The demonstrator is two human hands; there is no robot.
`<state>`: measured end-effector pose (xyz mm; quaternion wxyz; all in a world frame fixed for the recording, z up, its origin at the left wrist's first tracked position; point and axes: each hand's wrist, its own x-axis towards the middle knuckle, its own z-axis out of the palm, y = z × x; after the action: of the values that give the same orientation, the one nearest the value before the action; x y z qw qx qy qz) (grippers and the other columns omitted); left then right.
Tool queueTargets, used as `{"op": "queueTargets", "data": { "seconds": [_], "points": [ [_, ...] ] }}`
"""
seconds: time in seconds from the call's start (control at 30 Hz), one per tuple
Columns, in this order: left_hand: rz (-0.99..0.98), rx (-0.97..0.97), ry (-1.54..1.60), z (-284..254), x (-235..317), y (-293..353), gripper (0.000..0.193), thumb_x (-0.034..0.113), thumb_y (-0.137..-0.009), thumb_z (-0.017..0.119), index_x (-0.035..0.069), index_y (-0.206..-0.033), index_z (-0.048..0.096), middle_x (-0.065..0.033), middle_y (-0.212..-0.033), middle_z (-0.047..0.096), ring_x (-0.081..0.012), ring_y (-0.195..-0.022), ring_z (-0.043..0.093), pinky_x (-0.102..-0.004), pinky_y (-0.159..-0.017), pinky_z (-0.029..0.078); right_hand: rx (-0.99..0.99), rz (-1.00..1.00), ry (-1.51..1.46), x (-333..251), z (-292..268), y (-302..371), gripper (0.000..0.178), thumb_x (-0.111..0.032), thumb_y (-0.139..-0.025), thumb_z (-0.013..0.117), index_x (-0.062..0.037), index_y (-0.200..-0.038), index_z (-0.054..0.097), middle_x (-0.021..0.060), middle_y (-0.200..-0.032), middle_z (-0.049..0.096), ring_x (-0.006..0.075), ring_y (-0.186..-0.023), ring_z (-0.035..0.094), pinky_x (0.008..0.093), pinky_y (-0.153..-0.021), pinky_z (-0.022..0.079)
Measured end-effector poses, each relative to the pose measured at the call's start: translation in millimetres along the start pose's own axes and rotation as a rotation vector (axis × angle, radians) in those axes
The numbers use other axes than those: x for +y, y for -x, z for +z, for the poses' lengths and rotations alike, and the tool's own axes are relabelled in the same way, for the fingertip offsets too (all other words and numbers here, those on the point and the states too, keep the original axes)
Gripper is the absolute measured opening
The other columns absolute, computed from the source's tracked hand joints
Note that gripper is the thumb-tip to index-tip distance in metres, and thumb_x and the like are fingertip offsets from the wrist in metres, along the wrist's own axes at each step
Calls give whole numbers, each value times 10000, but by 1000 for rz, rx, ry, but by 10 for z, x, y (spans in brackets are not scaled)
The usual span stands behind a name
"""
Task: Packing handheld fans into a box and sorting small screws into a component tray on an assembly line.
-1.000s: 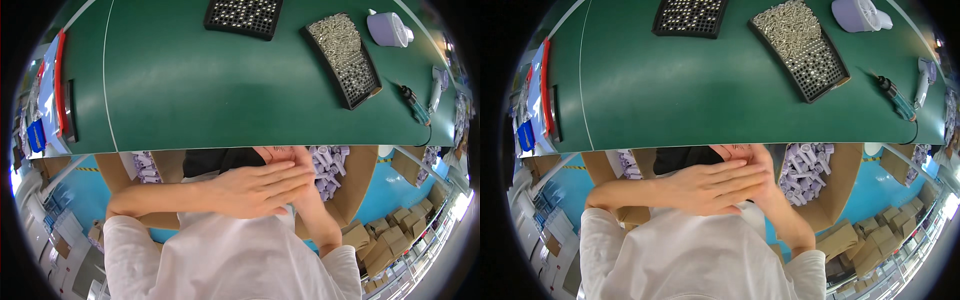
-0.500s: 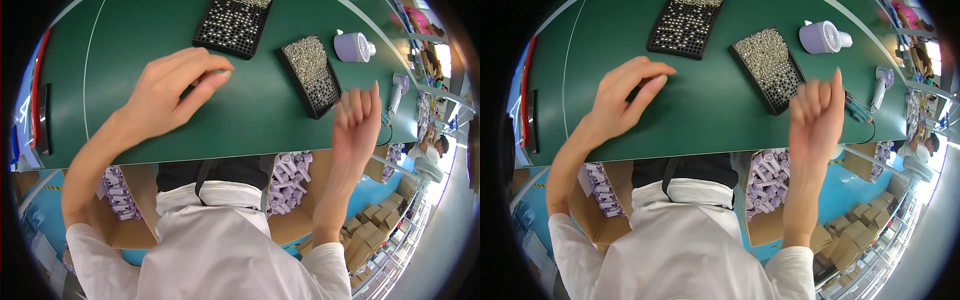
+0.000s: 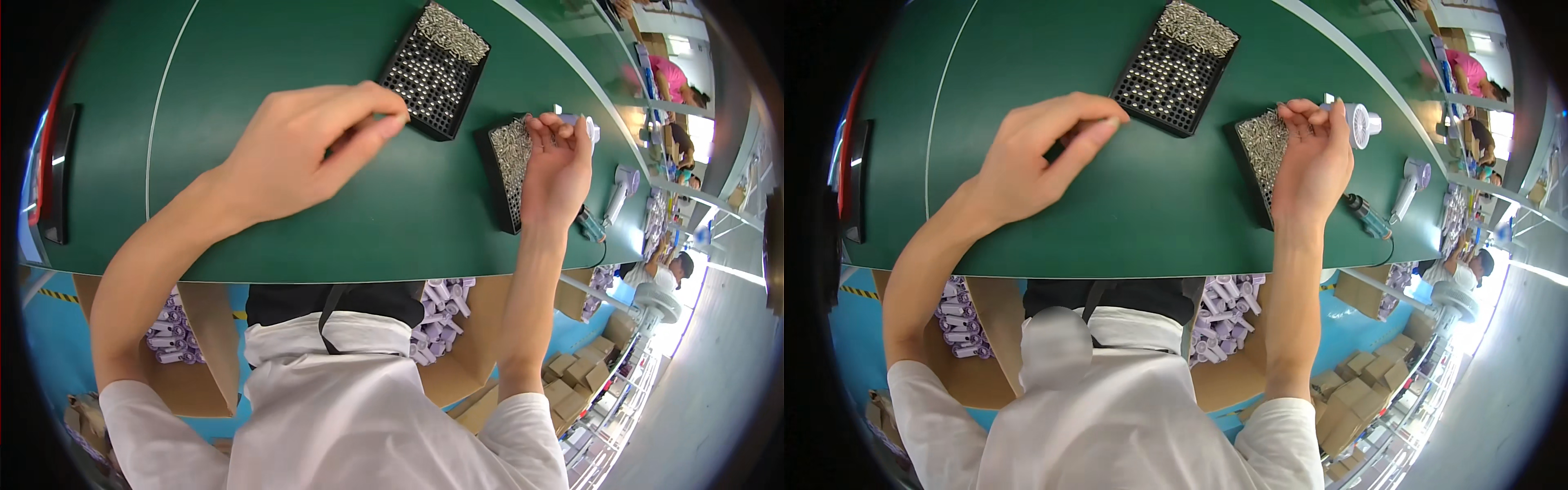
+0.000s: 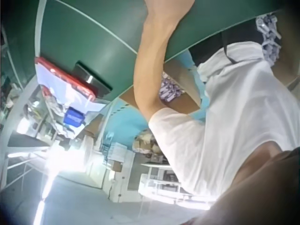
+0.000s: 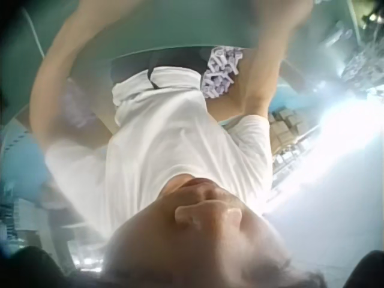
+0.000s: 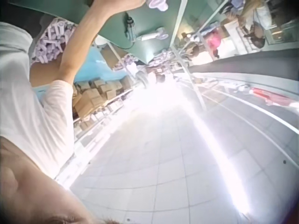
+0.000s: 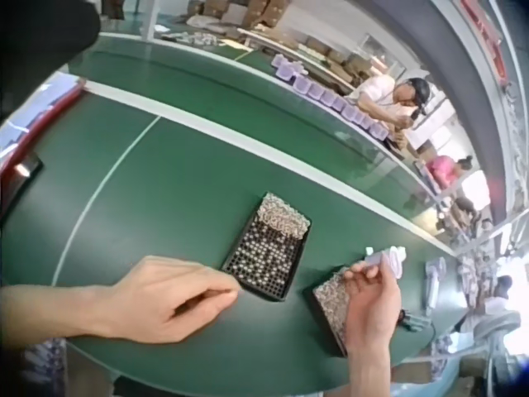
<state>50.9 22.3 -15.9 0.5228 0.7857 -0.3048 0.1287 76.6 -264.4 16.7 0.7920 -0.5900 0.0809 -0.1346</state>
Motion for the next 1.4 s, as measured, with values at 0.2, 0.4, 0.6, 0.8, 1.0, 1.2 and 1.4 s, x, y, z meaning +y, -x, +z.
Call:
{"op": "queueTargets", "data": {
  "seconds": [0.2, 0.4, 0.6, 0.8, 1.0, 1.2, 1.4],
  "points": [
    [33, -16, -4, 48, 10, 12, 120, 20, -924, 660, -1, -1040, 684, -92, -885, 704, -179, -648, 622, -291, -603, 506, -10, -110, 142, -31, 85, 87, 388, -255, -1075, 447, 16, -819, 557, 238, -975, 688, 330, -935, 665, 443, -992, 467],
    [25, -27, -21, 67, 9, 4, 120, 20, -916, 666, 4, -1033, 685, -86, -864, 695, -180, -634, 608, -297, -593, 496, -32, -186, 267, -40, 127, 155, 426, -254, -1082, 426, 36, -814, 587, 242, -986, 704, 337, -945, 692, 420, -990, 487],
    [11, -24, -18, 133, -2, 8, 116, 32, -916, 668, 14, -1029, 688, -80, -862, 694, -184, -653, 608, -308, -612, 496, -130, -478, 987, -86, 100, 75, 261, -197, -995, 615, 41, -907, 676, 137, -1001, 726, 249, -938, 673, 365, -917, 497],
    [13, -23, -21, 142, -3, 9, 102, 43, -915, 667, 24, -1013, 687, -77, -854, 694, -197, -659, 617, -322, -620, 498, -399, -438, 1521, -243, 198, -219, 215, -234, -857, 737, -25, -906, 739, 119, -911, 646, 320, -998, 556, 418, -974, 420],
    [21, -58, -24, 119, -5, 37, 112, 47, -904, 667, 29, -1014, 678, -91, -811, 674, -252, -676, 630, -357, -658, 506, -732, -170, 1866, -472, 428, -464, 243, -288, -787, 763, -52, -843, 771, 131, -863, 697, 309, -982, 598, 390, -997, 403],
    [58, -47, -14, 124, 2, 31, 126, 47, -891, 677, 36, -1016, 671, -89, -785, 664, -261, -682, 637, -369, -657, 509, -949, 68, 2037, -450, 576, -715, 256, -252, -753, 778, -29, -879, 761, 139, -870, 733, 352, -1009, 592, 389, -983, 438],
    [74, -36, -21, 121, 16, 40, 130, 55, -882, 696, 45, -1009, 669, -80, -759, 658, -257, -676, 643, -370, -646, 511, -1028, 11, 1999, -283, 594, -800, 202, -186, -755, 736, -15, -860, 760, 152, -780, 722, 335, -749, 666, 358, -1002, 433]
  ]
}}
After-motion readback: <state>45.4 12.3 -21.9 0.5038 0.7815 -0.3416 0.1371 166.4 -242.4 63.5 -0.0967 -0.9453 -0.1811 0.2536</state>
